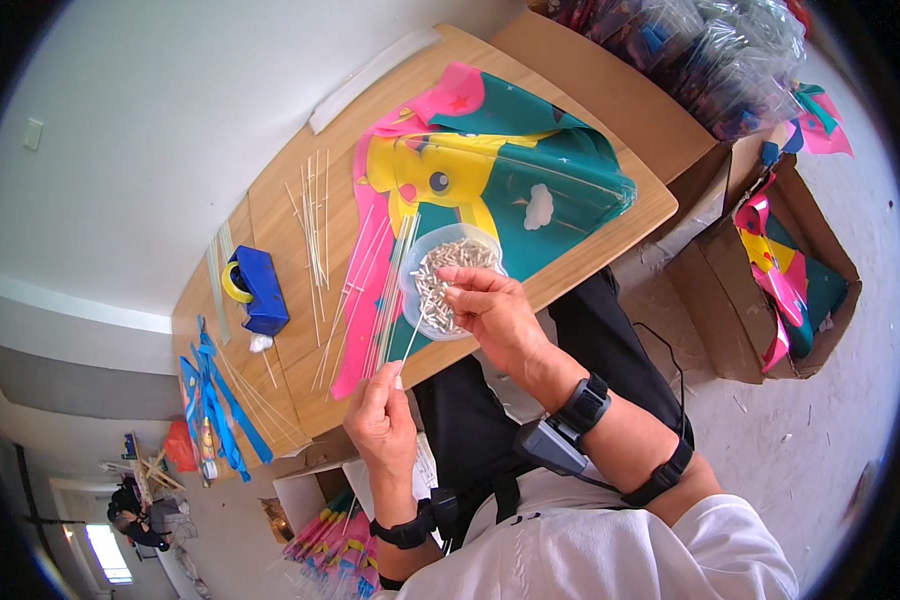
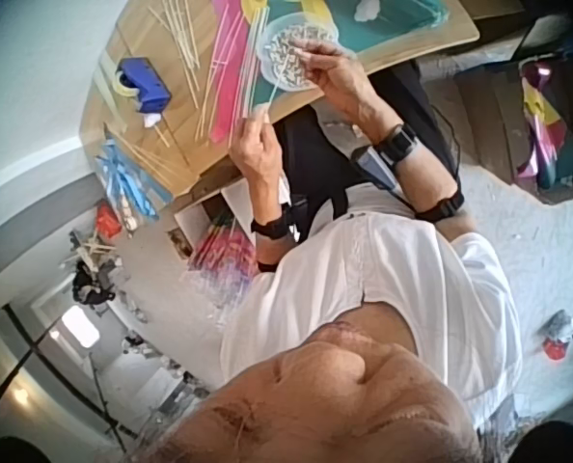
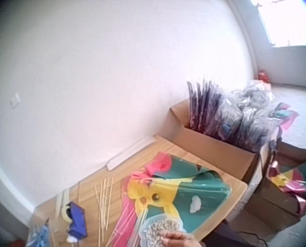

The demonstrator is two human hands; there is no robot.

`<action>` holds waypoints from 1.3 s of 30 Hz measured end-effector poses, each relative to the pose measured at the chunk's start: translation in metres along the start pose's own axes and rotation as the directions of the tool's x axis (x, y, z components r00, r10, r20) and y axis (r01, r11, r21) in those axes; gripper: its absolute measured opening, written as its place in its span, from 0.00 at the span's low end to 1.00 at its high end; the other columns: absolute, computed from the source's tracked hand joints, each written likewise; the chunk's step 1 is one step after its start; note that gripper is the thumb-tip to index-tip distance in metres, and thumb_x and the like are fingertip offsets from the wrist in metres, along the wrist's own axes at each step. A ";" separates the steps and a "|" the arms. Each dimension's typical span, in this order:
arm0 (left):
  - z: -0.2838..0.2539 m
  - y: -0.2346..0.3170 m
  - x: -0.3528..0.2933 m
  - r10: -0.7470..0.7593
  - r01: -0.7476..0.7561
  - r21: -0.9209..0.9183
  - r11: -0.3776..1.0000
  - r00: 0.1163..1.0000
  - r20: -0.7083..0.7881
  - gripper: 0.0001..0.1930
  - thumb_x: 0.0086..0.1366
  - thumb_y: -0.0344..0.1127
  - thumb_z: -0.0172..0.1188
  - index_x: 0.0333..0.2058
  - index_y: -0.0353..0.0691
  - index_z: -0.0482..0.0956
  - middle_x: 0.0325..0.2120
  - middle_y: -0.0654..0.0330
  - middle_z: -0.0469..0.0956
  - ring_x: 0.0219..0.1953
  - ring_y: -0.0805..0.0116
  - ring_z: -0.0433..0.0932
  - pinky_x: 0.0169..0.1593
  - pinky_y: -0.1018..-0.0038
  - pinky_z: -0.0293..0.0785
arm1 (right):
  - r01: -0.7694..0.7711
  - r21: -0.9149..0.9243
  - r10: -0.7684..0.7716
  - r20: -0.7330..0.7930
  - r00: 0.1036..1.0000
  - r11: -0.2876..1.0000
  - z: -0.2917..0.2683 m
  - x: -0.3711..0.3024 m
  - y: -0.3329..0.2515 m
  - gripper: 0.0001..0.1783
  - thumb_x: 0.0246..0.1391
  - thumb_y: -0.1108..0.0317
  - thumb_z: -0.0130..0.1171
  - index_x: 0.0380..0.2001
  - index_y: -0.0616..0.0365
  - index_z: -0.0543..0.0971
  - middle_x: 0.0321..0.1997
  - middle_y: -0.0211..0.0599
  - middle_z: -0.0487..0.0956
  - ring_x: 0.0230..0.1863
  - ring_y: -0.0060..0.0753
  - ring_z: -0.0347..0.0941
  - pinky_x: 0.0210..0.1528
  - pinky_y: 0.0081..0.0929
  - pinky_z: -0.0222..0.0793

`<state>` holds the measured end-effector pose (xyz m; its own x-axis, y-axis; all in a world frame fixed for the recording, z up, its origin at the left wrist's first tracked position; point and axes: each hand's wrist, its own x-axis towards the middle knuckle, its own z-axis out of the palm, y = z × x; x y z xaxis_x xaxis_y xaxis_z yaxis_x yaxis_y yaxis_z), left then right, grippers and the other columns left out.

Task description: The recorder is assembling a Pikachu-themed kite by stringing connectors and attaching structural sticks.

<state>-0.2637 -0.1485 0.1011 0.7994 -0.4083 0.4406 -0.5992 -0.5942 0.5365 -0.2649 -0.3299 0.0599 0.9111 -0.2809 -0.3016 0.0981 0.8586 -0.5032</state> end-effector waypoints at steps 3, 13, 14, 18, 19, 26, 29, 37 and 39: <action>0.000 0.000 0.000 0.011 -0.011 0.006 1.000 1.000 -0.004 0.15 0.55 0.17 0.54 0.41 0.38 0.79 0.23 0.55 0.74 0.23 0.65 0.73 0.28 0.73 0.68 | -0.014 -0.003 0.014 -0.019 1.000 1.000 -0.002 0.000 0.000 0.03 0.54 0.77 0.56 0.33 0.62 0.76 0.29 0.32 0.77 0.26 0.20 0.70 0.32 0.17 0.68; 0.002 0.002 0.001 0.024 -0.024 0.010 1.000 1.000 -0.005 0.16 0.53 0.18 0.56 0.40 0.40 0.79 0.21 0.56 0.72 0.21 0.61 0.74 0.26 0.70 0.69 | -0.040 0.136 0.043 -0.022 0.999 0.990 -0.008 0.001 0.002 0.01 0.54 0.77 0.56 0.30 0.63 0.74 0.31 0.43 0.79 0.28 0.26 0.76 0.31 0.22 0.75; 0.002 0.002 0.001 0.035 -0.035 0.016 0.999 0.999 -0.010 0.17 0.52 0.17 0.57 0.40 0.42 0.79 0.20 0.56 0.70 0.21 0.58 0.73 0.25 0.68 0.69 | -0.038 0.134 0.041 -0.023 0.999 0.990 -0.007 0.001 0.002 0.01 0.54 0.77 0.56 0.30 0.63 0.74 0.30 0.43 0.79 0.28 0.26 0.76 0.31 0.22 0.75; 0.004 -0.001 0.000 0.049 -0.049 -0.003 0.999 0.998 -0.029 0.18 0.51 0.17 0.56 0.40 0.42 0.79 0.20 0.56 0.70 0.20 0.58 0.73 0.25 0.67 0.69 | -0.027 0.120 0.031 -0.036 0.999 0.992 -0.003 -0.002 0.000 0.01 0.53 0.78 0.56 0.29 0.62 0.74 0.30 0.43 0.79 0.28 0.26 0.76 0.31 0.23 0.75; 0.004 -0.001 0.000 0.047 -0.047 -0.003 0.999 0.999 -0.024 0.18 0.51 0.17 0.56 0.40 0.42 0.79 0.20 0.56 0.70 0.20 0.58 0.73 0.25 0.67 0.69 | -0.022 0.115 0.027 -0.041 0.999 0.993 -0.002 -0.002 -0.001 0.01 0.52 0.78 0.56 0.29 0.62 0.74 0.30 0.43 0.79 0.28 0.26 0.76 0.31 0.23 0.75; 0.005 0.000 0.000 0.057 -0.057 0.009 0.998 0.998 -0.012 0.18 0.50 0.18 0.57 0.40 0.43 0.79 0.20 0.57 0.70 0.20 0.59 0.73 0.26 0.67 0.69 | 0.021 0.055 -0.018 -0.057 0.998 0.998 0.000 -0.005 0.000 0.03 0.50 0.79 0.58 0.26 0.61 0.74 0.28 0.37 0.78 0.27 0.25 0.75 0.31 0.21 0.73; 0.005 0.001 0.000 0.053 -0.053 0.025 0.998 0.999 -0.006 0.18 0.50 0.18 0.57 0.40 0.43 0.79 0.19 0.57 0.70 0.20 0.59 0.73 0.25 0.67 0.69 | 0.028 0.036 -0.025 -0.064 0.998 0.999 0.001 -0.005 -0.001 0.05 0.49 0.80 0.60 0.25 0.60 0.74 0.27 0.34 0.78 0.27 0.24 0.74 0.31 0.21 0.72; 0.005 -0.002 0.000 0.059 -0.059 0.033 0.998 0.998 -0.006 0.17 0.51 0.18 0.57 0.40 0.43 0.79 0.19 0.57 0.69 0.19 0.59 0.72 0.24 0.67 0.68 | 0.144 -0.121 -0.153 -0.068 0.986 0.982 -0.003 -0.003 0.004 0.06 0.44 0.80 0.63 0.24 0.60 0.76 0.25 0.31 0.78 0.25 0.21 0.73 0.30 0.19 0.72; 0.005 -0.001 0.000 0.059 -0.059 0.030 0.998 0.998 -0.002 0.17 0.51 0.19 0.57 0.40 0.43 0.79 0.18 0.57 0.69 0.19 0.59 0.72 0.24 0.67 0.68 | 0.200 -0.213 -0.213 -0.039 0.976 0.956 -0.003 -0.003 0.003 0.06 0.44 0.81 0.62 0.24 0.60 0.76 0.25 0.31 0.78 0.25 0.22 0.73 0.30 0.19 0.71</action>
<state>-0.2628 -0.1516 0.0965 0.7624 -0.4413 0.4733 -0.6440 -0.5893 0.4879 -0.2686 -0.3274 0.0566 0.8529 -0.4738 -0.2190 0.1908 0.6736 -0.7141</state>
